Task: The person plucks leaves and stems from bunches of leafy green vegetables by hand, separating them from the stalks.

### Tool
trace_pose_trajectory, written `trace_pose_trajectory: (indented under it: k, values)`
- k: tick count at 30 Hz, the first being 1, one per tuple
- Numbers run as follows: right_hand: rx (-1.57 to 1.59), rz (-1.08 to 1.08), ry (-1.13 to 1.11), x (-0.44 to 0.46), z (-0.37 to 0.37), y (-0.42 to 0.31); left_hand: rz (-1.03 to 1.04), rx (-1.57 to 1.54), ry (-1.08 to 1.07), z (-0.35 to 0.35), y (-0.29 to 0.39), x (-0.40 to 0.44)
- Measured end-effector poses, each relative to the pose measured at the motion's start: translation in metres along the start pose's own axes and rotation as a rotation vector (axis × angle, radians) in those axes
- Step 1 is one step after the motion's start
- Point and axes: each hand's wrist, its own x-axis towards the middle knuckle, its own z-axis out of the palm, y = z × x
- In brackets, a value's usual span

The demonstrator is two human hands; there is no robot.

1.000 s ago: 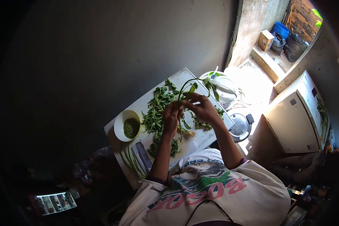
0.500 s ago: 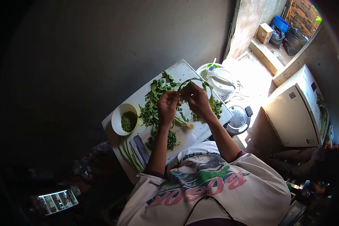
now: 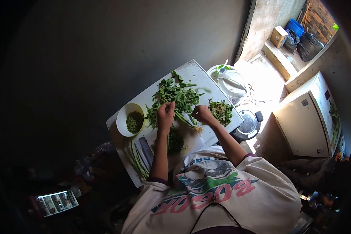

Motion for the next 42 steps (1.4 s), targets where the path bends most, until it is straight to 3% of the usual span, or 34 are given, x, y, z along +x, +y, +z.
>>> trace_pose_trajectory:
  k: [3,8,14,18,21,23,27,29,33,36,38,40,42]
  values:
    - [-0.119,0.062,0.112,0.005,0.065,0.036,-0.107,0.043,-0.039,0.001,-0.030,-0.003]
    - [-0.149,0.061,0.088,-0.002,0.055,0.028,-0.133,0.014,-0.038,0.004,-0.047,-0.010]
    - [-0.099,0.203,-0.156,-0.010,-0.032,0.013,-0.174,-0.084,-0.082,0.009,-0.028,-0.009]
    - [-0.074,0.275,-0.077,-0.024,-0.092,-0.006,-0.131,-0.185,-0.131,0.014,-0.011,-0.006]
    - [-0.080,0.295,-0.025,-0.032,-0.097,0.017,-0.121,-0.303,-0.177,0.019,0.005,-0.006]
    - [-0.281,0.270,0.081,-0.044,-0.105,0.014,-0.116,-0.316,-0.175,0.023,0.015,-0.008]
    - [-0.291,0.226,0.138,-0.054,-0.126,-0.015,-0.110,-0.362,-0.157,0.027,0.030,-0.011]
    - [-0.021,0.172,0.031,-0.053,-0.138,-0.032,-0.107,-0.386,-0.154,0.028,0.033,-0.014]
    - [0.013,0.140,-0.055,-0.054,-0.162,-0.073,-0.034,-0.386,-0.143,0.031,0.041,-0.019]
    - [-0.081,-0.004,-0.119,-0.057,-0.184,-0.109,0.001,-0.314,-0.139,0.025,0.050,-0.022]
    - [0.232,-0.129,0.047,-0.058,-0.187,-0.122,-0.001,-0.266,-0.156,0.024,0.053,-0.023]
    - [0.125,-0.116,0.115,-0.055,-0.185,-0.143,0.004,-0.202,-0.144,0.023,0.056,-0.023]
    - [0.180,-0.258,0.303,-0.052,-0.177,-0.153,-0.024,-0.148,-0.170,0.019,0.057,-0.022]
